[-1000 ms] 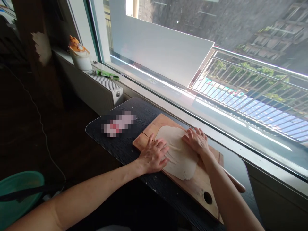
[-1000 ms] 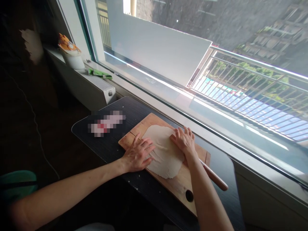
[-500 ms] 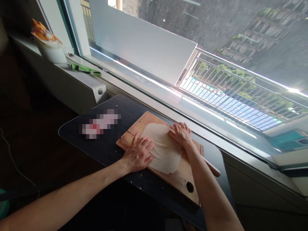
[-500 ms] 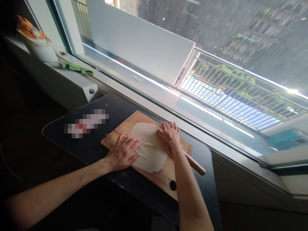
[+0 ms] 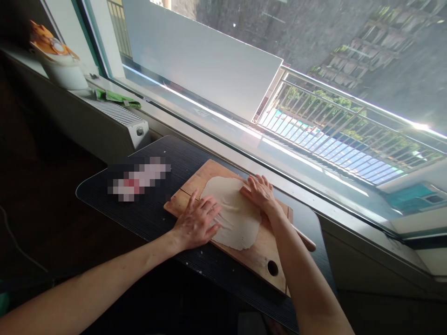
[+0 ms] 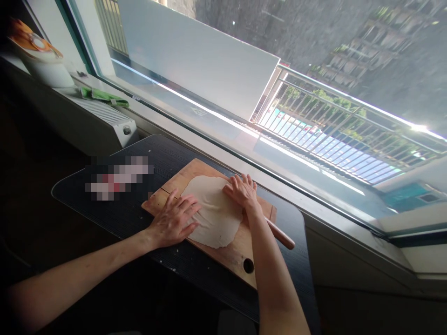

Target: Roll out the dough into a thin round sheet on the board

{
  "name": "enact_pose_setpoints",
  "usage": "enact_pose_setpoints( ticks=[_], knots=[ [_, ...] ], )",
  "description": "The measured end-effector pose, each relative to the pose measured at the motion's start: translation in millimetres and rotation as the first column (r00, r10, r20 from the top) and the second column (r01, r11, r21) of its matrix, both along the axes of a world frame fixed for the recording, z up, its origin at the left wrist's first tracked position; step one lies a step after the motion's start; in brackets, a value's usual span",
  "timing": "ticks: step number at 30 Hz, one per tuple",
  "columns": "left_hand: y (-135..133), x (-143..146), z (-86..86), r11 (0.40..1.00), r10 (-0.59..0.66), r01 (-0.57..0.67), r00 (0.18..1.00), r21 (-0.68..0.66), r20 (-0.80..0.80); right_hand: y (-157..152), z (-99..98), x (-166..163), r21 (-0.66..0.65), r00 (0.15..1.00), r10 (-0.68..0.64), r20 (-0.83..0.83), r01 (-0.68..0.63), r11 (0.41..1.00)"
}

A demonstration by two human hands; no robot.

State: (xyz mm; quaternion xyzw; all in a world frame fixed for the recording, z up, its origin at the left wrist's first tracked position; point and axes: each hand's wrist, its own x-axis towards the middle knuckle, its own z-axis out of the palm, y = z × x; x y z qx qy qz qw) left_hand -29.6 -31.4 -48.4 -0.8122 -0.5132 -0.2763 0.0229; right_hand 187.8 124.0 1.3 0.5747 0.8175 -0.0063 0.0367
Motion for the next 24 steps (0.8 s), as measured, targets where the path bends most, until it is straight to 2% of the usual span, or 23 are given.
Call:
enact_pose_setpoints(
  ticks=[3,6,9,13,15,20,22,24],
  knots=[
    [0.2,0.5,-0.1,1.000,0.000,0.000,1.000,0.011,0.005,-20.5,-2.5,-5.2,-0.047,0.996,0.059,-0.071,-0.063,0.997],
    [0.4,0.8,0.2,1.000,-0.001,0.001,1.000,0.008,0.004,-35.9,-6.8,-7.8,-0.024,0.984,0.134,-0.117,-0.137,0.990],
    [0.4,0.5,0.5,1.000,-0.008,0.008,1.000,0.005,-0.007,-18.0,-7.9,-1.3,0.037,0.991,0.116,-0.065,-0.113,0.993],
    [0.0,0.1,0.9,1.000,0.000,0.000,1.000,0.006,-0.007,12.5,-5.6,7.6,0.044,0.999,-0.015,-0.035,0.016,0.999],
    [-0.2,0.3,1.3,1.000,-0.001,0.001,1.000,0.004,-0.003,4.5,-5.2,4.7,0.022,0.998,-0.014,-0.059,0.016,1.000],
    [-0.1,1.0,2.2,1.000,-0.001,0.001,1.000,0.008,-0.004,-45.8,-8.2,-9.6,0.072,0.978,0.170,-0.118,-0.162,0.984],
    [0.0,1.1,2.2,1.000,-0.008,0.008,1.000,0.009,-0.013,-43.2,-8.1,-9.2,0.113,0.981,0.171,-0.094,-0.160,0.981],
    [0.1,1.0,2.0,1.000,-0.005,0.006,1.000,0.013,-0.020,-25.0,-7.0,-4.0,0.130,0.991,0.121,-0.055,-0.113,0.985]
  ],
)
